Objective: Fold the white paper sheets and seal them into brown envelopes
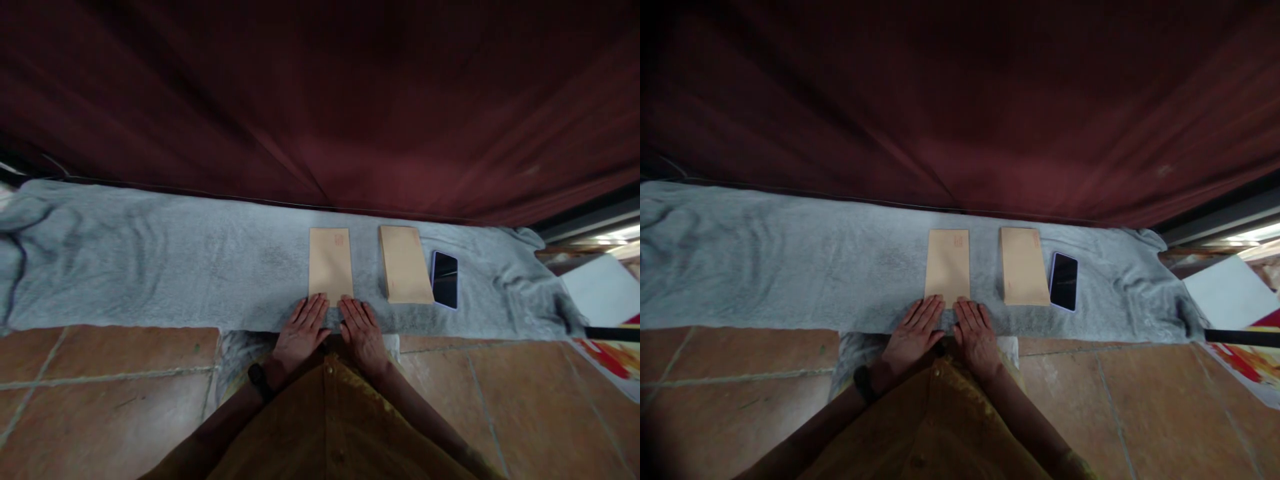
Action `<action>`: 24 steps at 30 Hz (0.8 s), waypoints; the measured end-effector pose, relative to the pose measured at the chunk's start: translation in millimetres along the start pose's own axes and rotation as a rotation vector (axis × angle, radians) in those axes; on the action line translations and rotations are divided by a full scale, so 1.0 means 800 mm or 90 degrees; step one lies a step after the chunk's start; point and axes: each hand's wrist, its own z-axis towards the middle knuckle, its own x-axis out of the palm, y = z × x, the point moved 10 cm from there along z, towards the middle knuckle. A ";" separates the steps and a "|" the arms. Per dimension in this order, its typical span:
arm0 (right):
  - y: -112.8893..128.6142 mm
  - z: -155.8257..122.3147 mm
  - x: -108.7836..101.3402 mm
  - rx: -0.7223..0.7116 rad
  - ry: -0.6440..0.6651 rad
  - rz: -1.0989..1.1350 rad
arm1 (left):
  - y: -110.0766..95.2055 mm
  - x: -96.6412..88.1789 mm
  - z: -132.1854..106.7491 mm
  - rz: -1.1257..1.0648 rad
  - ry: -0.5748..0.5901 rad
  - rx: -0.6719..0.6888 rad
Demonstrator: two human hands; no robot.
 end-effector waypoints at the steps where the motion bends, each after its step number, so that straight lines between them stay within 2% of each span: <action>1: -0.001 -0.001 -0.001 0.001 -0.001 -0.001 | 0.002 -0.001 -0.001 -0.003 -0.002 -0.002; 10: -0.014 -0.011 -0.003 0.021 -0.007 -0.006 | 0.019 -0.007 -0.015 -0.004 -0.023 -0.016; 18: -0.023 -0.016 -0.011 0.041 -0.013 0.003 | 0.023 -0.012 -0.019 -0.002 -0.037 -0.027; 21: -0.014 -0.011 -0.015 0.035 -0.025 0.010 | 0.021 -0.012 -0.018 0.011 -0.035 -0.027; 24: 0.009 0.002 -0.012 0.000 -0.026 0.028 | 0.021 -0.012 -0.017 0.009 -0.028 -0.031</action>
